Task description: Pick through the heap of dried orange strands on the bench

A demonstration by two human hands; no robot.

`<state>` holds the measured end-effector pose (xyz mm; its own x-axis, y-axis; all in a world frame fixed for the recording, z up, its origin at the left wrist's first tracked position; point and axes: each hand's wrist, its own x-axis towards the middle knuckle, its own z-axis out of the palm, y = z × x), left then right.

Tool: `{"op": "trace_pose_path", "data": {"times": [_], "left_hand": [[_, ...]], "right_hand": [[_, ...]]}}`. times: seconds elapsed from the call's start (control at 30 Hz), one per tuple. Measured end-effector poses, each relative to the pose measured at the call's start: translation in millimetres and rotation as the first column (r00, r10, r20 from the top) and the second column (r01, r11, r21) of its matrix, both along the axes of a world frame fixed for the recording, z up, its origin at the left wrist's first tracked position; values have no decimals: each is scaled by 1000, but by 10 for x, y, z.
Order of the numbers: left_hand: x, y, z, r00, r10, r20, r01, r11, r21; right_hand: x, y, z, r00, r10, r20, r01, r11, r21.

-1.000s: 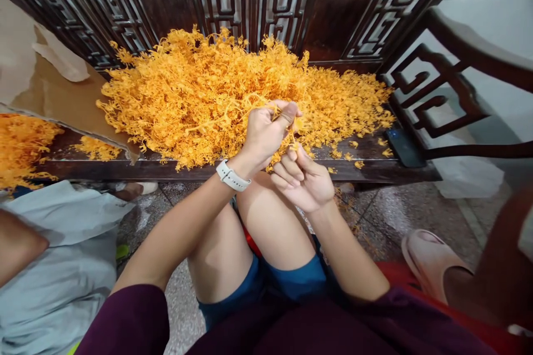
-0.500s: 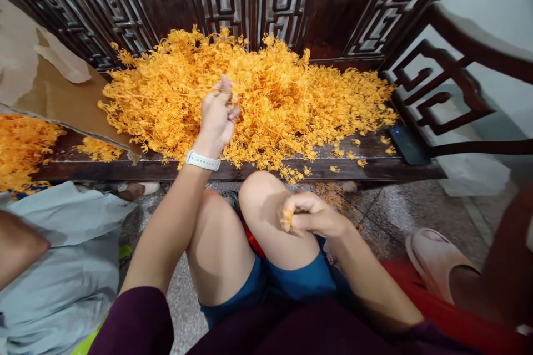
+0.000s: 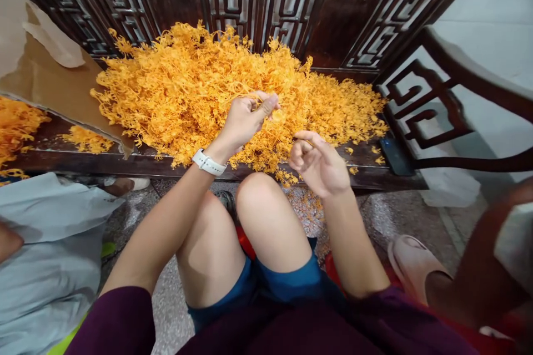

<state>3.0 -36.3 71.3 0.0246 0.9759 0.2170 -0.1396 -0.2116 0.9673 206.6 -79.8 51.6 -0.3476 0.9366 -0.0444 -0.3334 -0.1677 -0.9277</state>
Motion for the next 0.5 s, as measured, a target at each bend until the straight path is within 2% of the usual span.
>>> {"op": "trace_pose_path", "data": {"times": [0.1,0.17,0.27,0.33,0.4,0.5], "left_hand": [[67,-45,-21,984,-132,-116,142,986,83],[119,-71,-10,964,-204,-169,226,967,119],[177,-75,-5,973,-194,-123,209,971,117],[202,-64,-19,988,-149,-49,153,984,87],[231,-61,-34,991,-131,7,130,990,55],[312,-92,-33,989,-128,77,127,992,26]], "right_hand": [[-161,-30,-42,991,-79,108,59,983,176],[-219,-29,-48,962,-178,207,103,938,330],[-238,-46,-36,924,-210,320,53,898,437],[-241,-80,-25,922,-182,342,17,901,433],[-263,-120,-8,945,-147,292,26,924,382],[-335,-165,41,999,6,36,-11,992,122]]}}
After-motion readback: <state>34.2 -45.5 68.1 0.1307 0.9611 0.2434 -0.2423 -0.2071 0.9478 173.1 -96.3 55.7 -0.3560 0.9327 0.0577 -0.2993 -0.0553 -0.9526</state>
